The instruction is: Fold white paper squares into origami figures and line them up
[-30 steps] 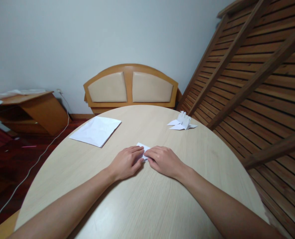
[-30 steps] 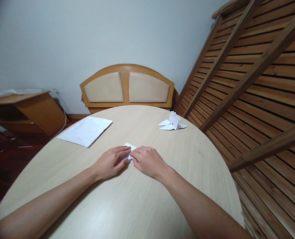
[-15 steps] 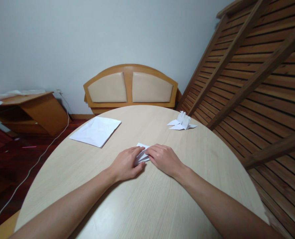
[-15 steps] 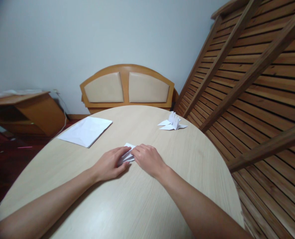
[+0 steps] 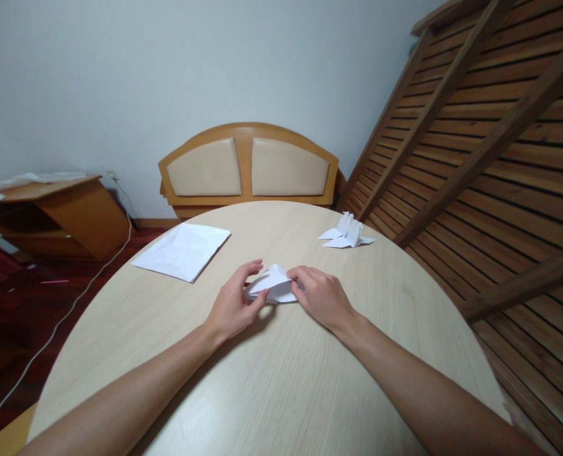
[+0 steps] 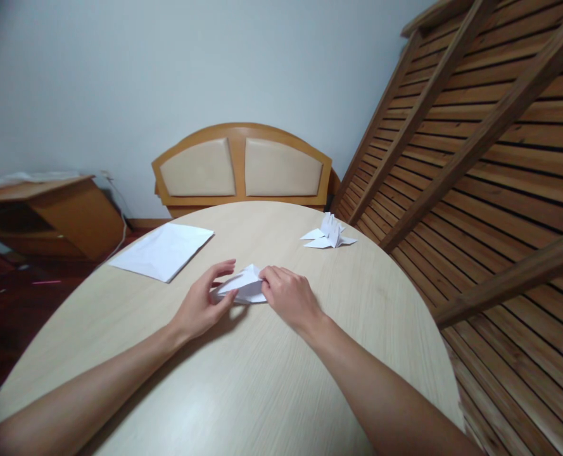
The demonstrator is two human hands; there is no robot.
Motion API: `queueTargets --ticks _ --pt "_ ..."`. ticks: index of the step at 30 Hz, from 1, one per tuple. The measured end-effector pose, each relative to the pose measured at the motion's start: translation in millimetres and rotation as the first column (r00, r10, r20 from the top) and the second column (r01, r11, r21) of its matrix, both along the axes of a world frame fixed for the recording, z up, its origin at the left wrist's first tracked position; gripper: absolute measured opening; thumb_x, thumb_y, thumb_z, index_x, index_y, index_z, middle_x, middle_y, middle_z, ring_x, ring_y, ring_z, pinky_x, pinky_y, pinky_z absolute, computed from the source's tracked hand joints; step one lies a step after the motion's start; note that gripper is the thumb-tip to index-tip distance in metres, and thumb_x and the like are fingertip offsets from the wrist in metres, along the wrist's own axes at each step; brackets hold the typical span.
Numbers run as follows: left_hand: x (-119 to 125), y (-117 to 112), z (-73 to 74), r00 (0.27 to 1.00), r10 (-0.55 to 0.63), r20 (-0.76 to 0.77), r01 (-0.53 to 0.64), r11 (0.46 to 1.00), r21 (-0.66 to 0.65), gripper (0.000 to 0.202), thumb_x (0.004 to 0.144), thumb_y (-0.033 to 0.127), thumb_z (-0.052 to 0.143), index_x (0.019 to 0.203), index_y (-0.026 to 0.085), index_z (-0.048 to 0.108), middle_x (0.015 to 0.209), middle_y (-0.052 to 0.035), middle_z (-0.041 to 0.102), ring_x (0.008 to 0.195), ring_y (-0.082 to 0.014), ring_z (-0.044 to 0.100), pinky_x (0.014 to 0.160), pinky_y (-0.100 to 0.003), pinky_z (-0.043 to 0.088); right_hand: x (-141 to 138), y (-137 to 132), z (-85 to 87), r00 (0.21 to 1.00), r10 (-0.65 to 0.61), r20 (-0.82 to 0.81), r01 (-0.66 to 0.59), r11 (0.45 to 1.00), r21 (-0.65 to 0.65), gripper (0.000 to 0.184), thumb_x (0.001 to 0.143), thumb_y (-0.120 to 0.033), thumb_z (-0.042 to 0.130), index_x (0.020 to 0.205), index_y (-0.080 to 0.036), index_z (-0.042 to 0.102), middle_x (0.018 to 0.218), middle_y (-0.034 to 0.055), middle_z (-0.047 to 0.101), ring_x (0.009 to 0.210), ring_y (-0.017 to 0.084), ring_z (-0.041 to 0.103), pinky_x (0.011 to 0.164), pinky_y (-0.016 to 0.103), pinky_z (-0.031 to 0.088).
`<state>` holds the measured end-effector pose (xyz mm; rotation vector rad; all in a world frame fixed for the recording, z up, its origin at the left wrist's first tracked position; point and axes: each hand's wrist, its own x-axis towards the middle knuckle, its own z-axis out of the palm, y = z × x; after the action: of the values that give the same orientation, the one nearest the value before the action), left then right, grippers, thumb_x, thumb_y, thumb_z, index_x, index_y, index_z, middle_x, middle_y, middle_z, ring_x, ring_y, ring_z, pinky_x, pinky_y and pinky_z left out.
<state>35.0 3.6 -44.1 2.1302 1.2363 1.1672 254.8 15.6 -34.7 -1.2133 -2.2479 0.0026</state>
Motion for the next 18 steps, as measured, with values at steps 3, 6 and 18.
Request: queueTargets --ticks 3,6,18 --pt "0.4 1.0 1.3 0.992 0.046 0.118 -0.046 0.999 -0.002 0.049 0.089 0.033 0.064 0.133 0.022 0.045 0.141 -0.0136 0.053 0.114 -0.026 0.064 0.094 -0.046 0.055 -0.7 -0.3 -0.6 0.996 -0.023 -0.085 0.019 0.999 -0.045 0.013 0.092 -0.013 0.053 0.099 -0.021 0.06 0.099 0.005 0.075 0.089 0.021 0.072 0.077 0.031 0.052" --pt "2.2 1.0 -0.6 0.981 0.046 0.19 -0.047 0.999 -0.004 0.057 0.09 0.035 0.065 0.139 0.025 0.038 0.146 -0.015 0.048 0.117 -0.0268 0.063 0.093 -0.046 0.056 -1.9 -1.1 -1.0 0.988 -0.021 -0.152 0.009 0.997 -0.076 0.013 0.093 -0.014 0.051 0.101 -0.021 0.059 0.101 0.005 0.075 0.088 0.02 0.072 0.077 0.031 0.054" --pt "10.4 -3.1 -6.8 0.983 -0.079 0.168 0.11 0.977 -0.185 0.054 0.097 0.024 0.043 0.15 0.017 0.031 0.152 -0.0183 0.044 0.14 -0.0269 0.044 0.117 -0.056 0.032 -5.1 -2.7 -4.7 0.981 -0.035 -0.192 0.013 0.994 -0.113 0.015 0.097 -0.021 0.047 0.112 -0.023 0.048 0.114 0.0067 0.075 0.094 0.023 0.074 0.08 0.035 0.057"
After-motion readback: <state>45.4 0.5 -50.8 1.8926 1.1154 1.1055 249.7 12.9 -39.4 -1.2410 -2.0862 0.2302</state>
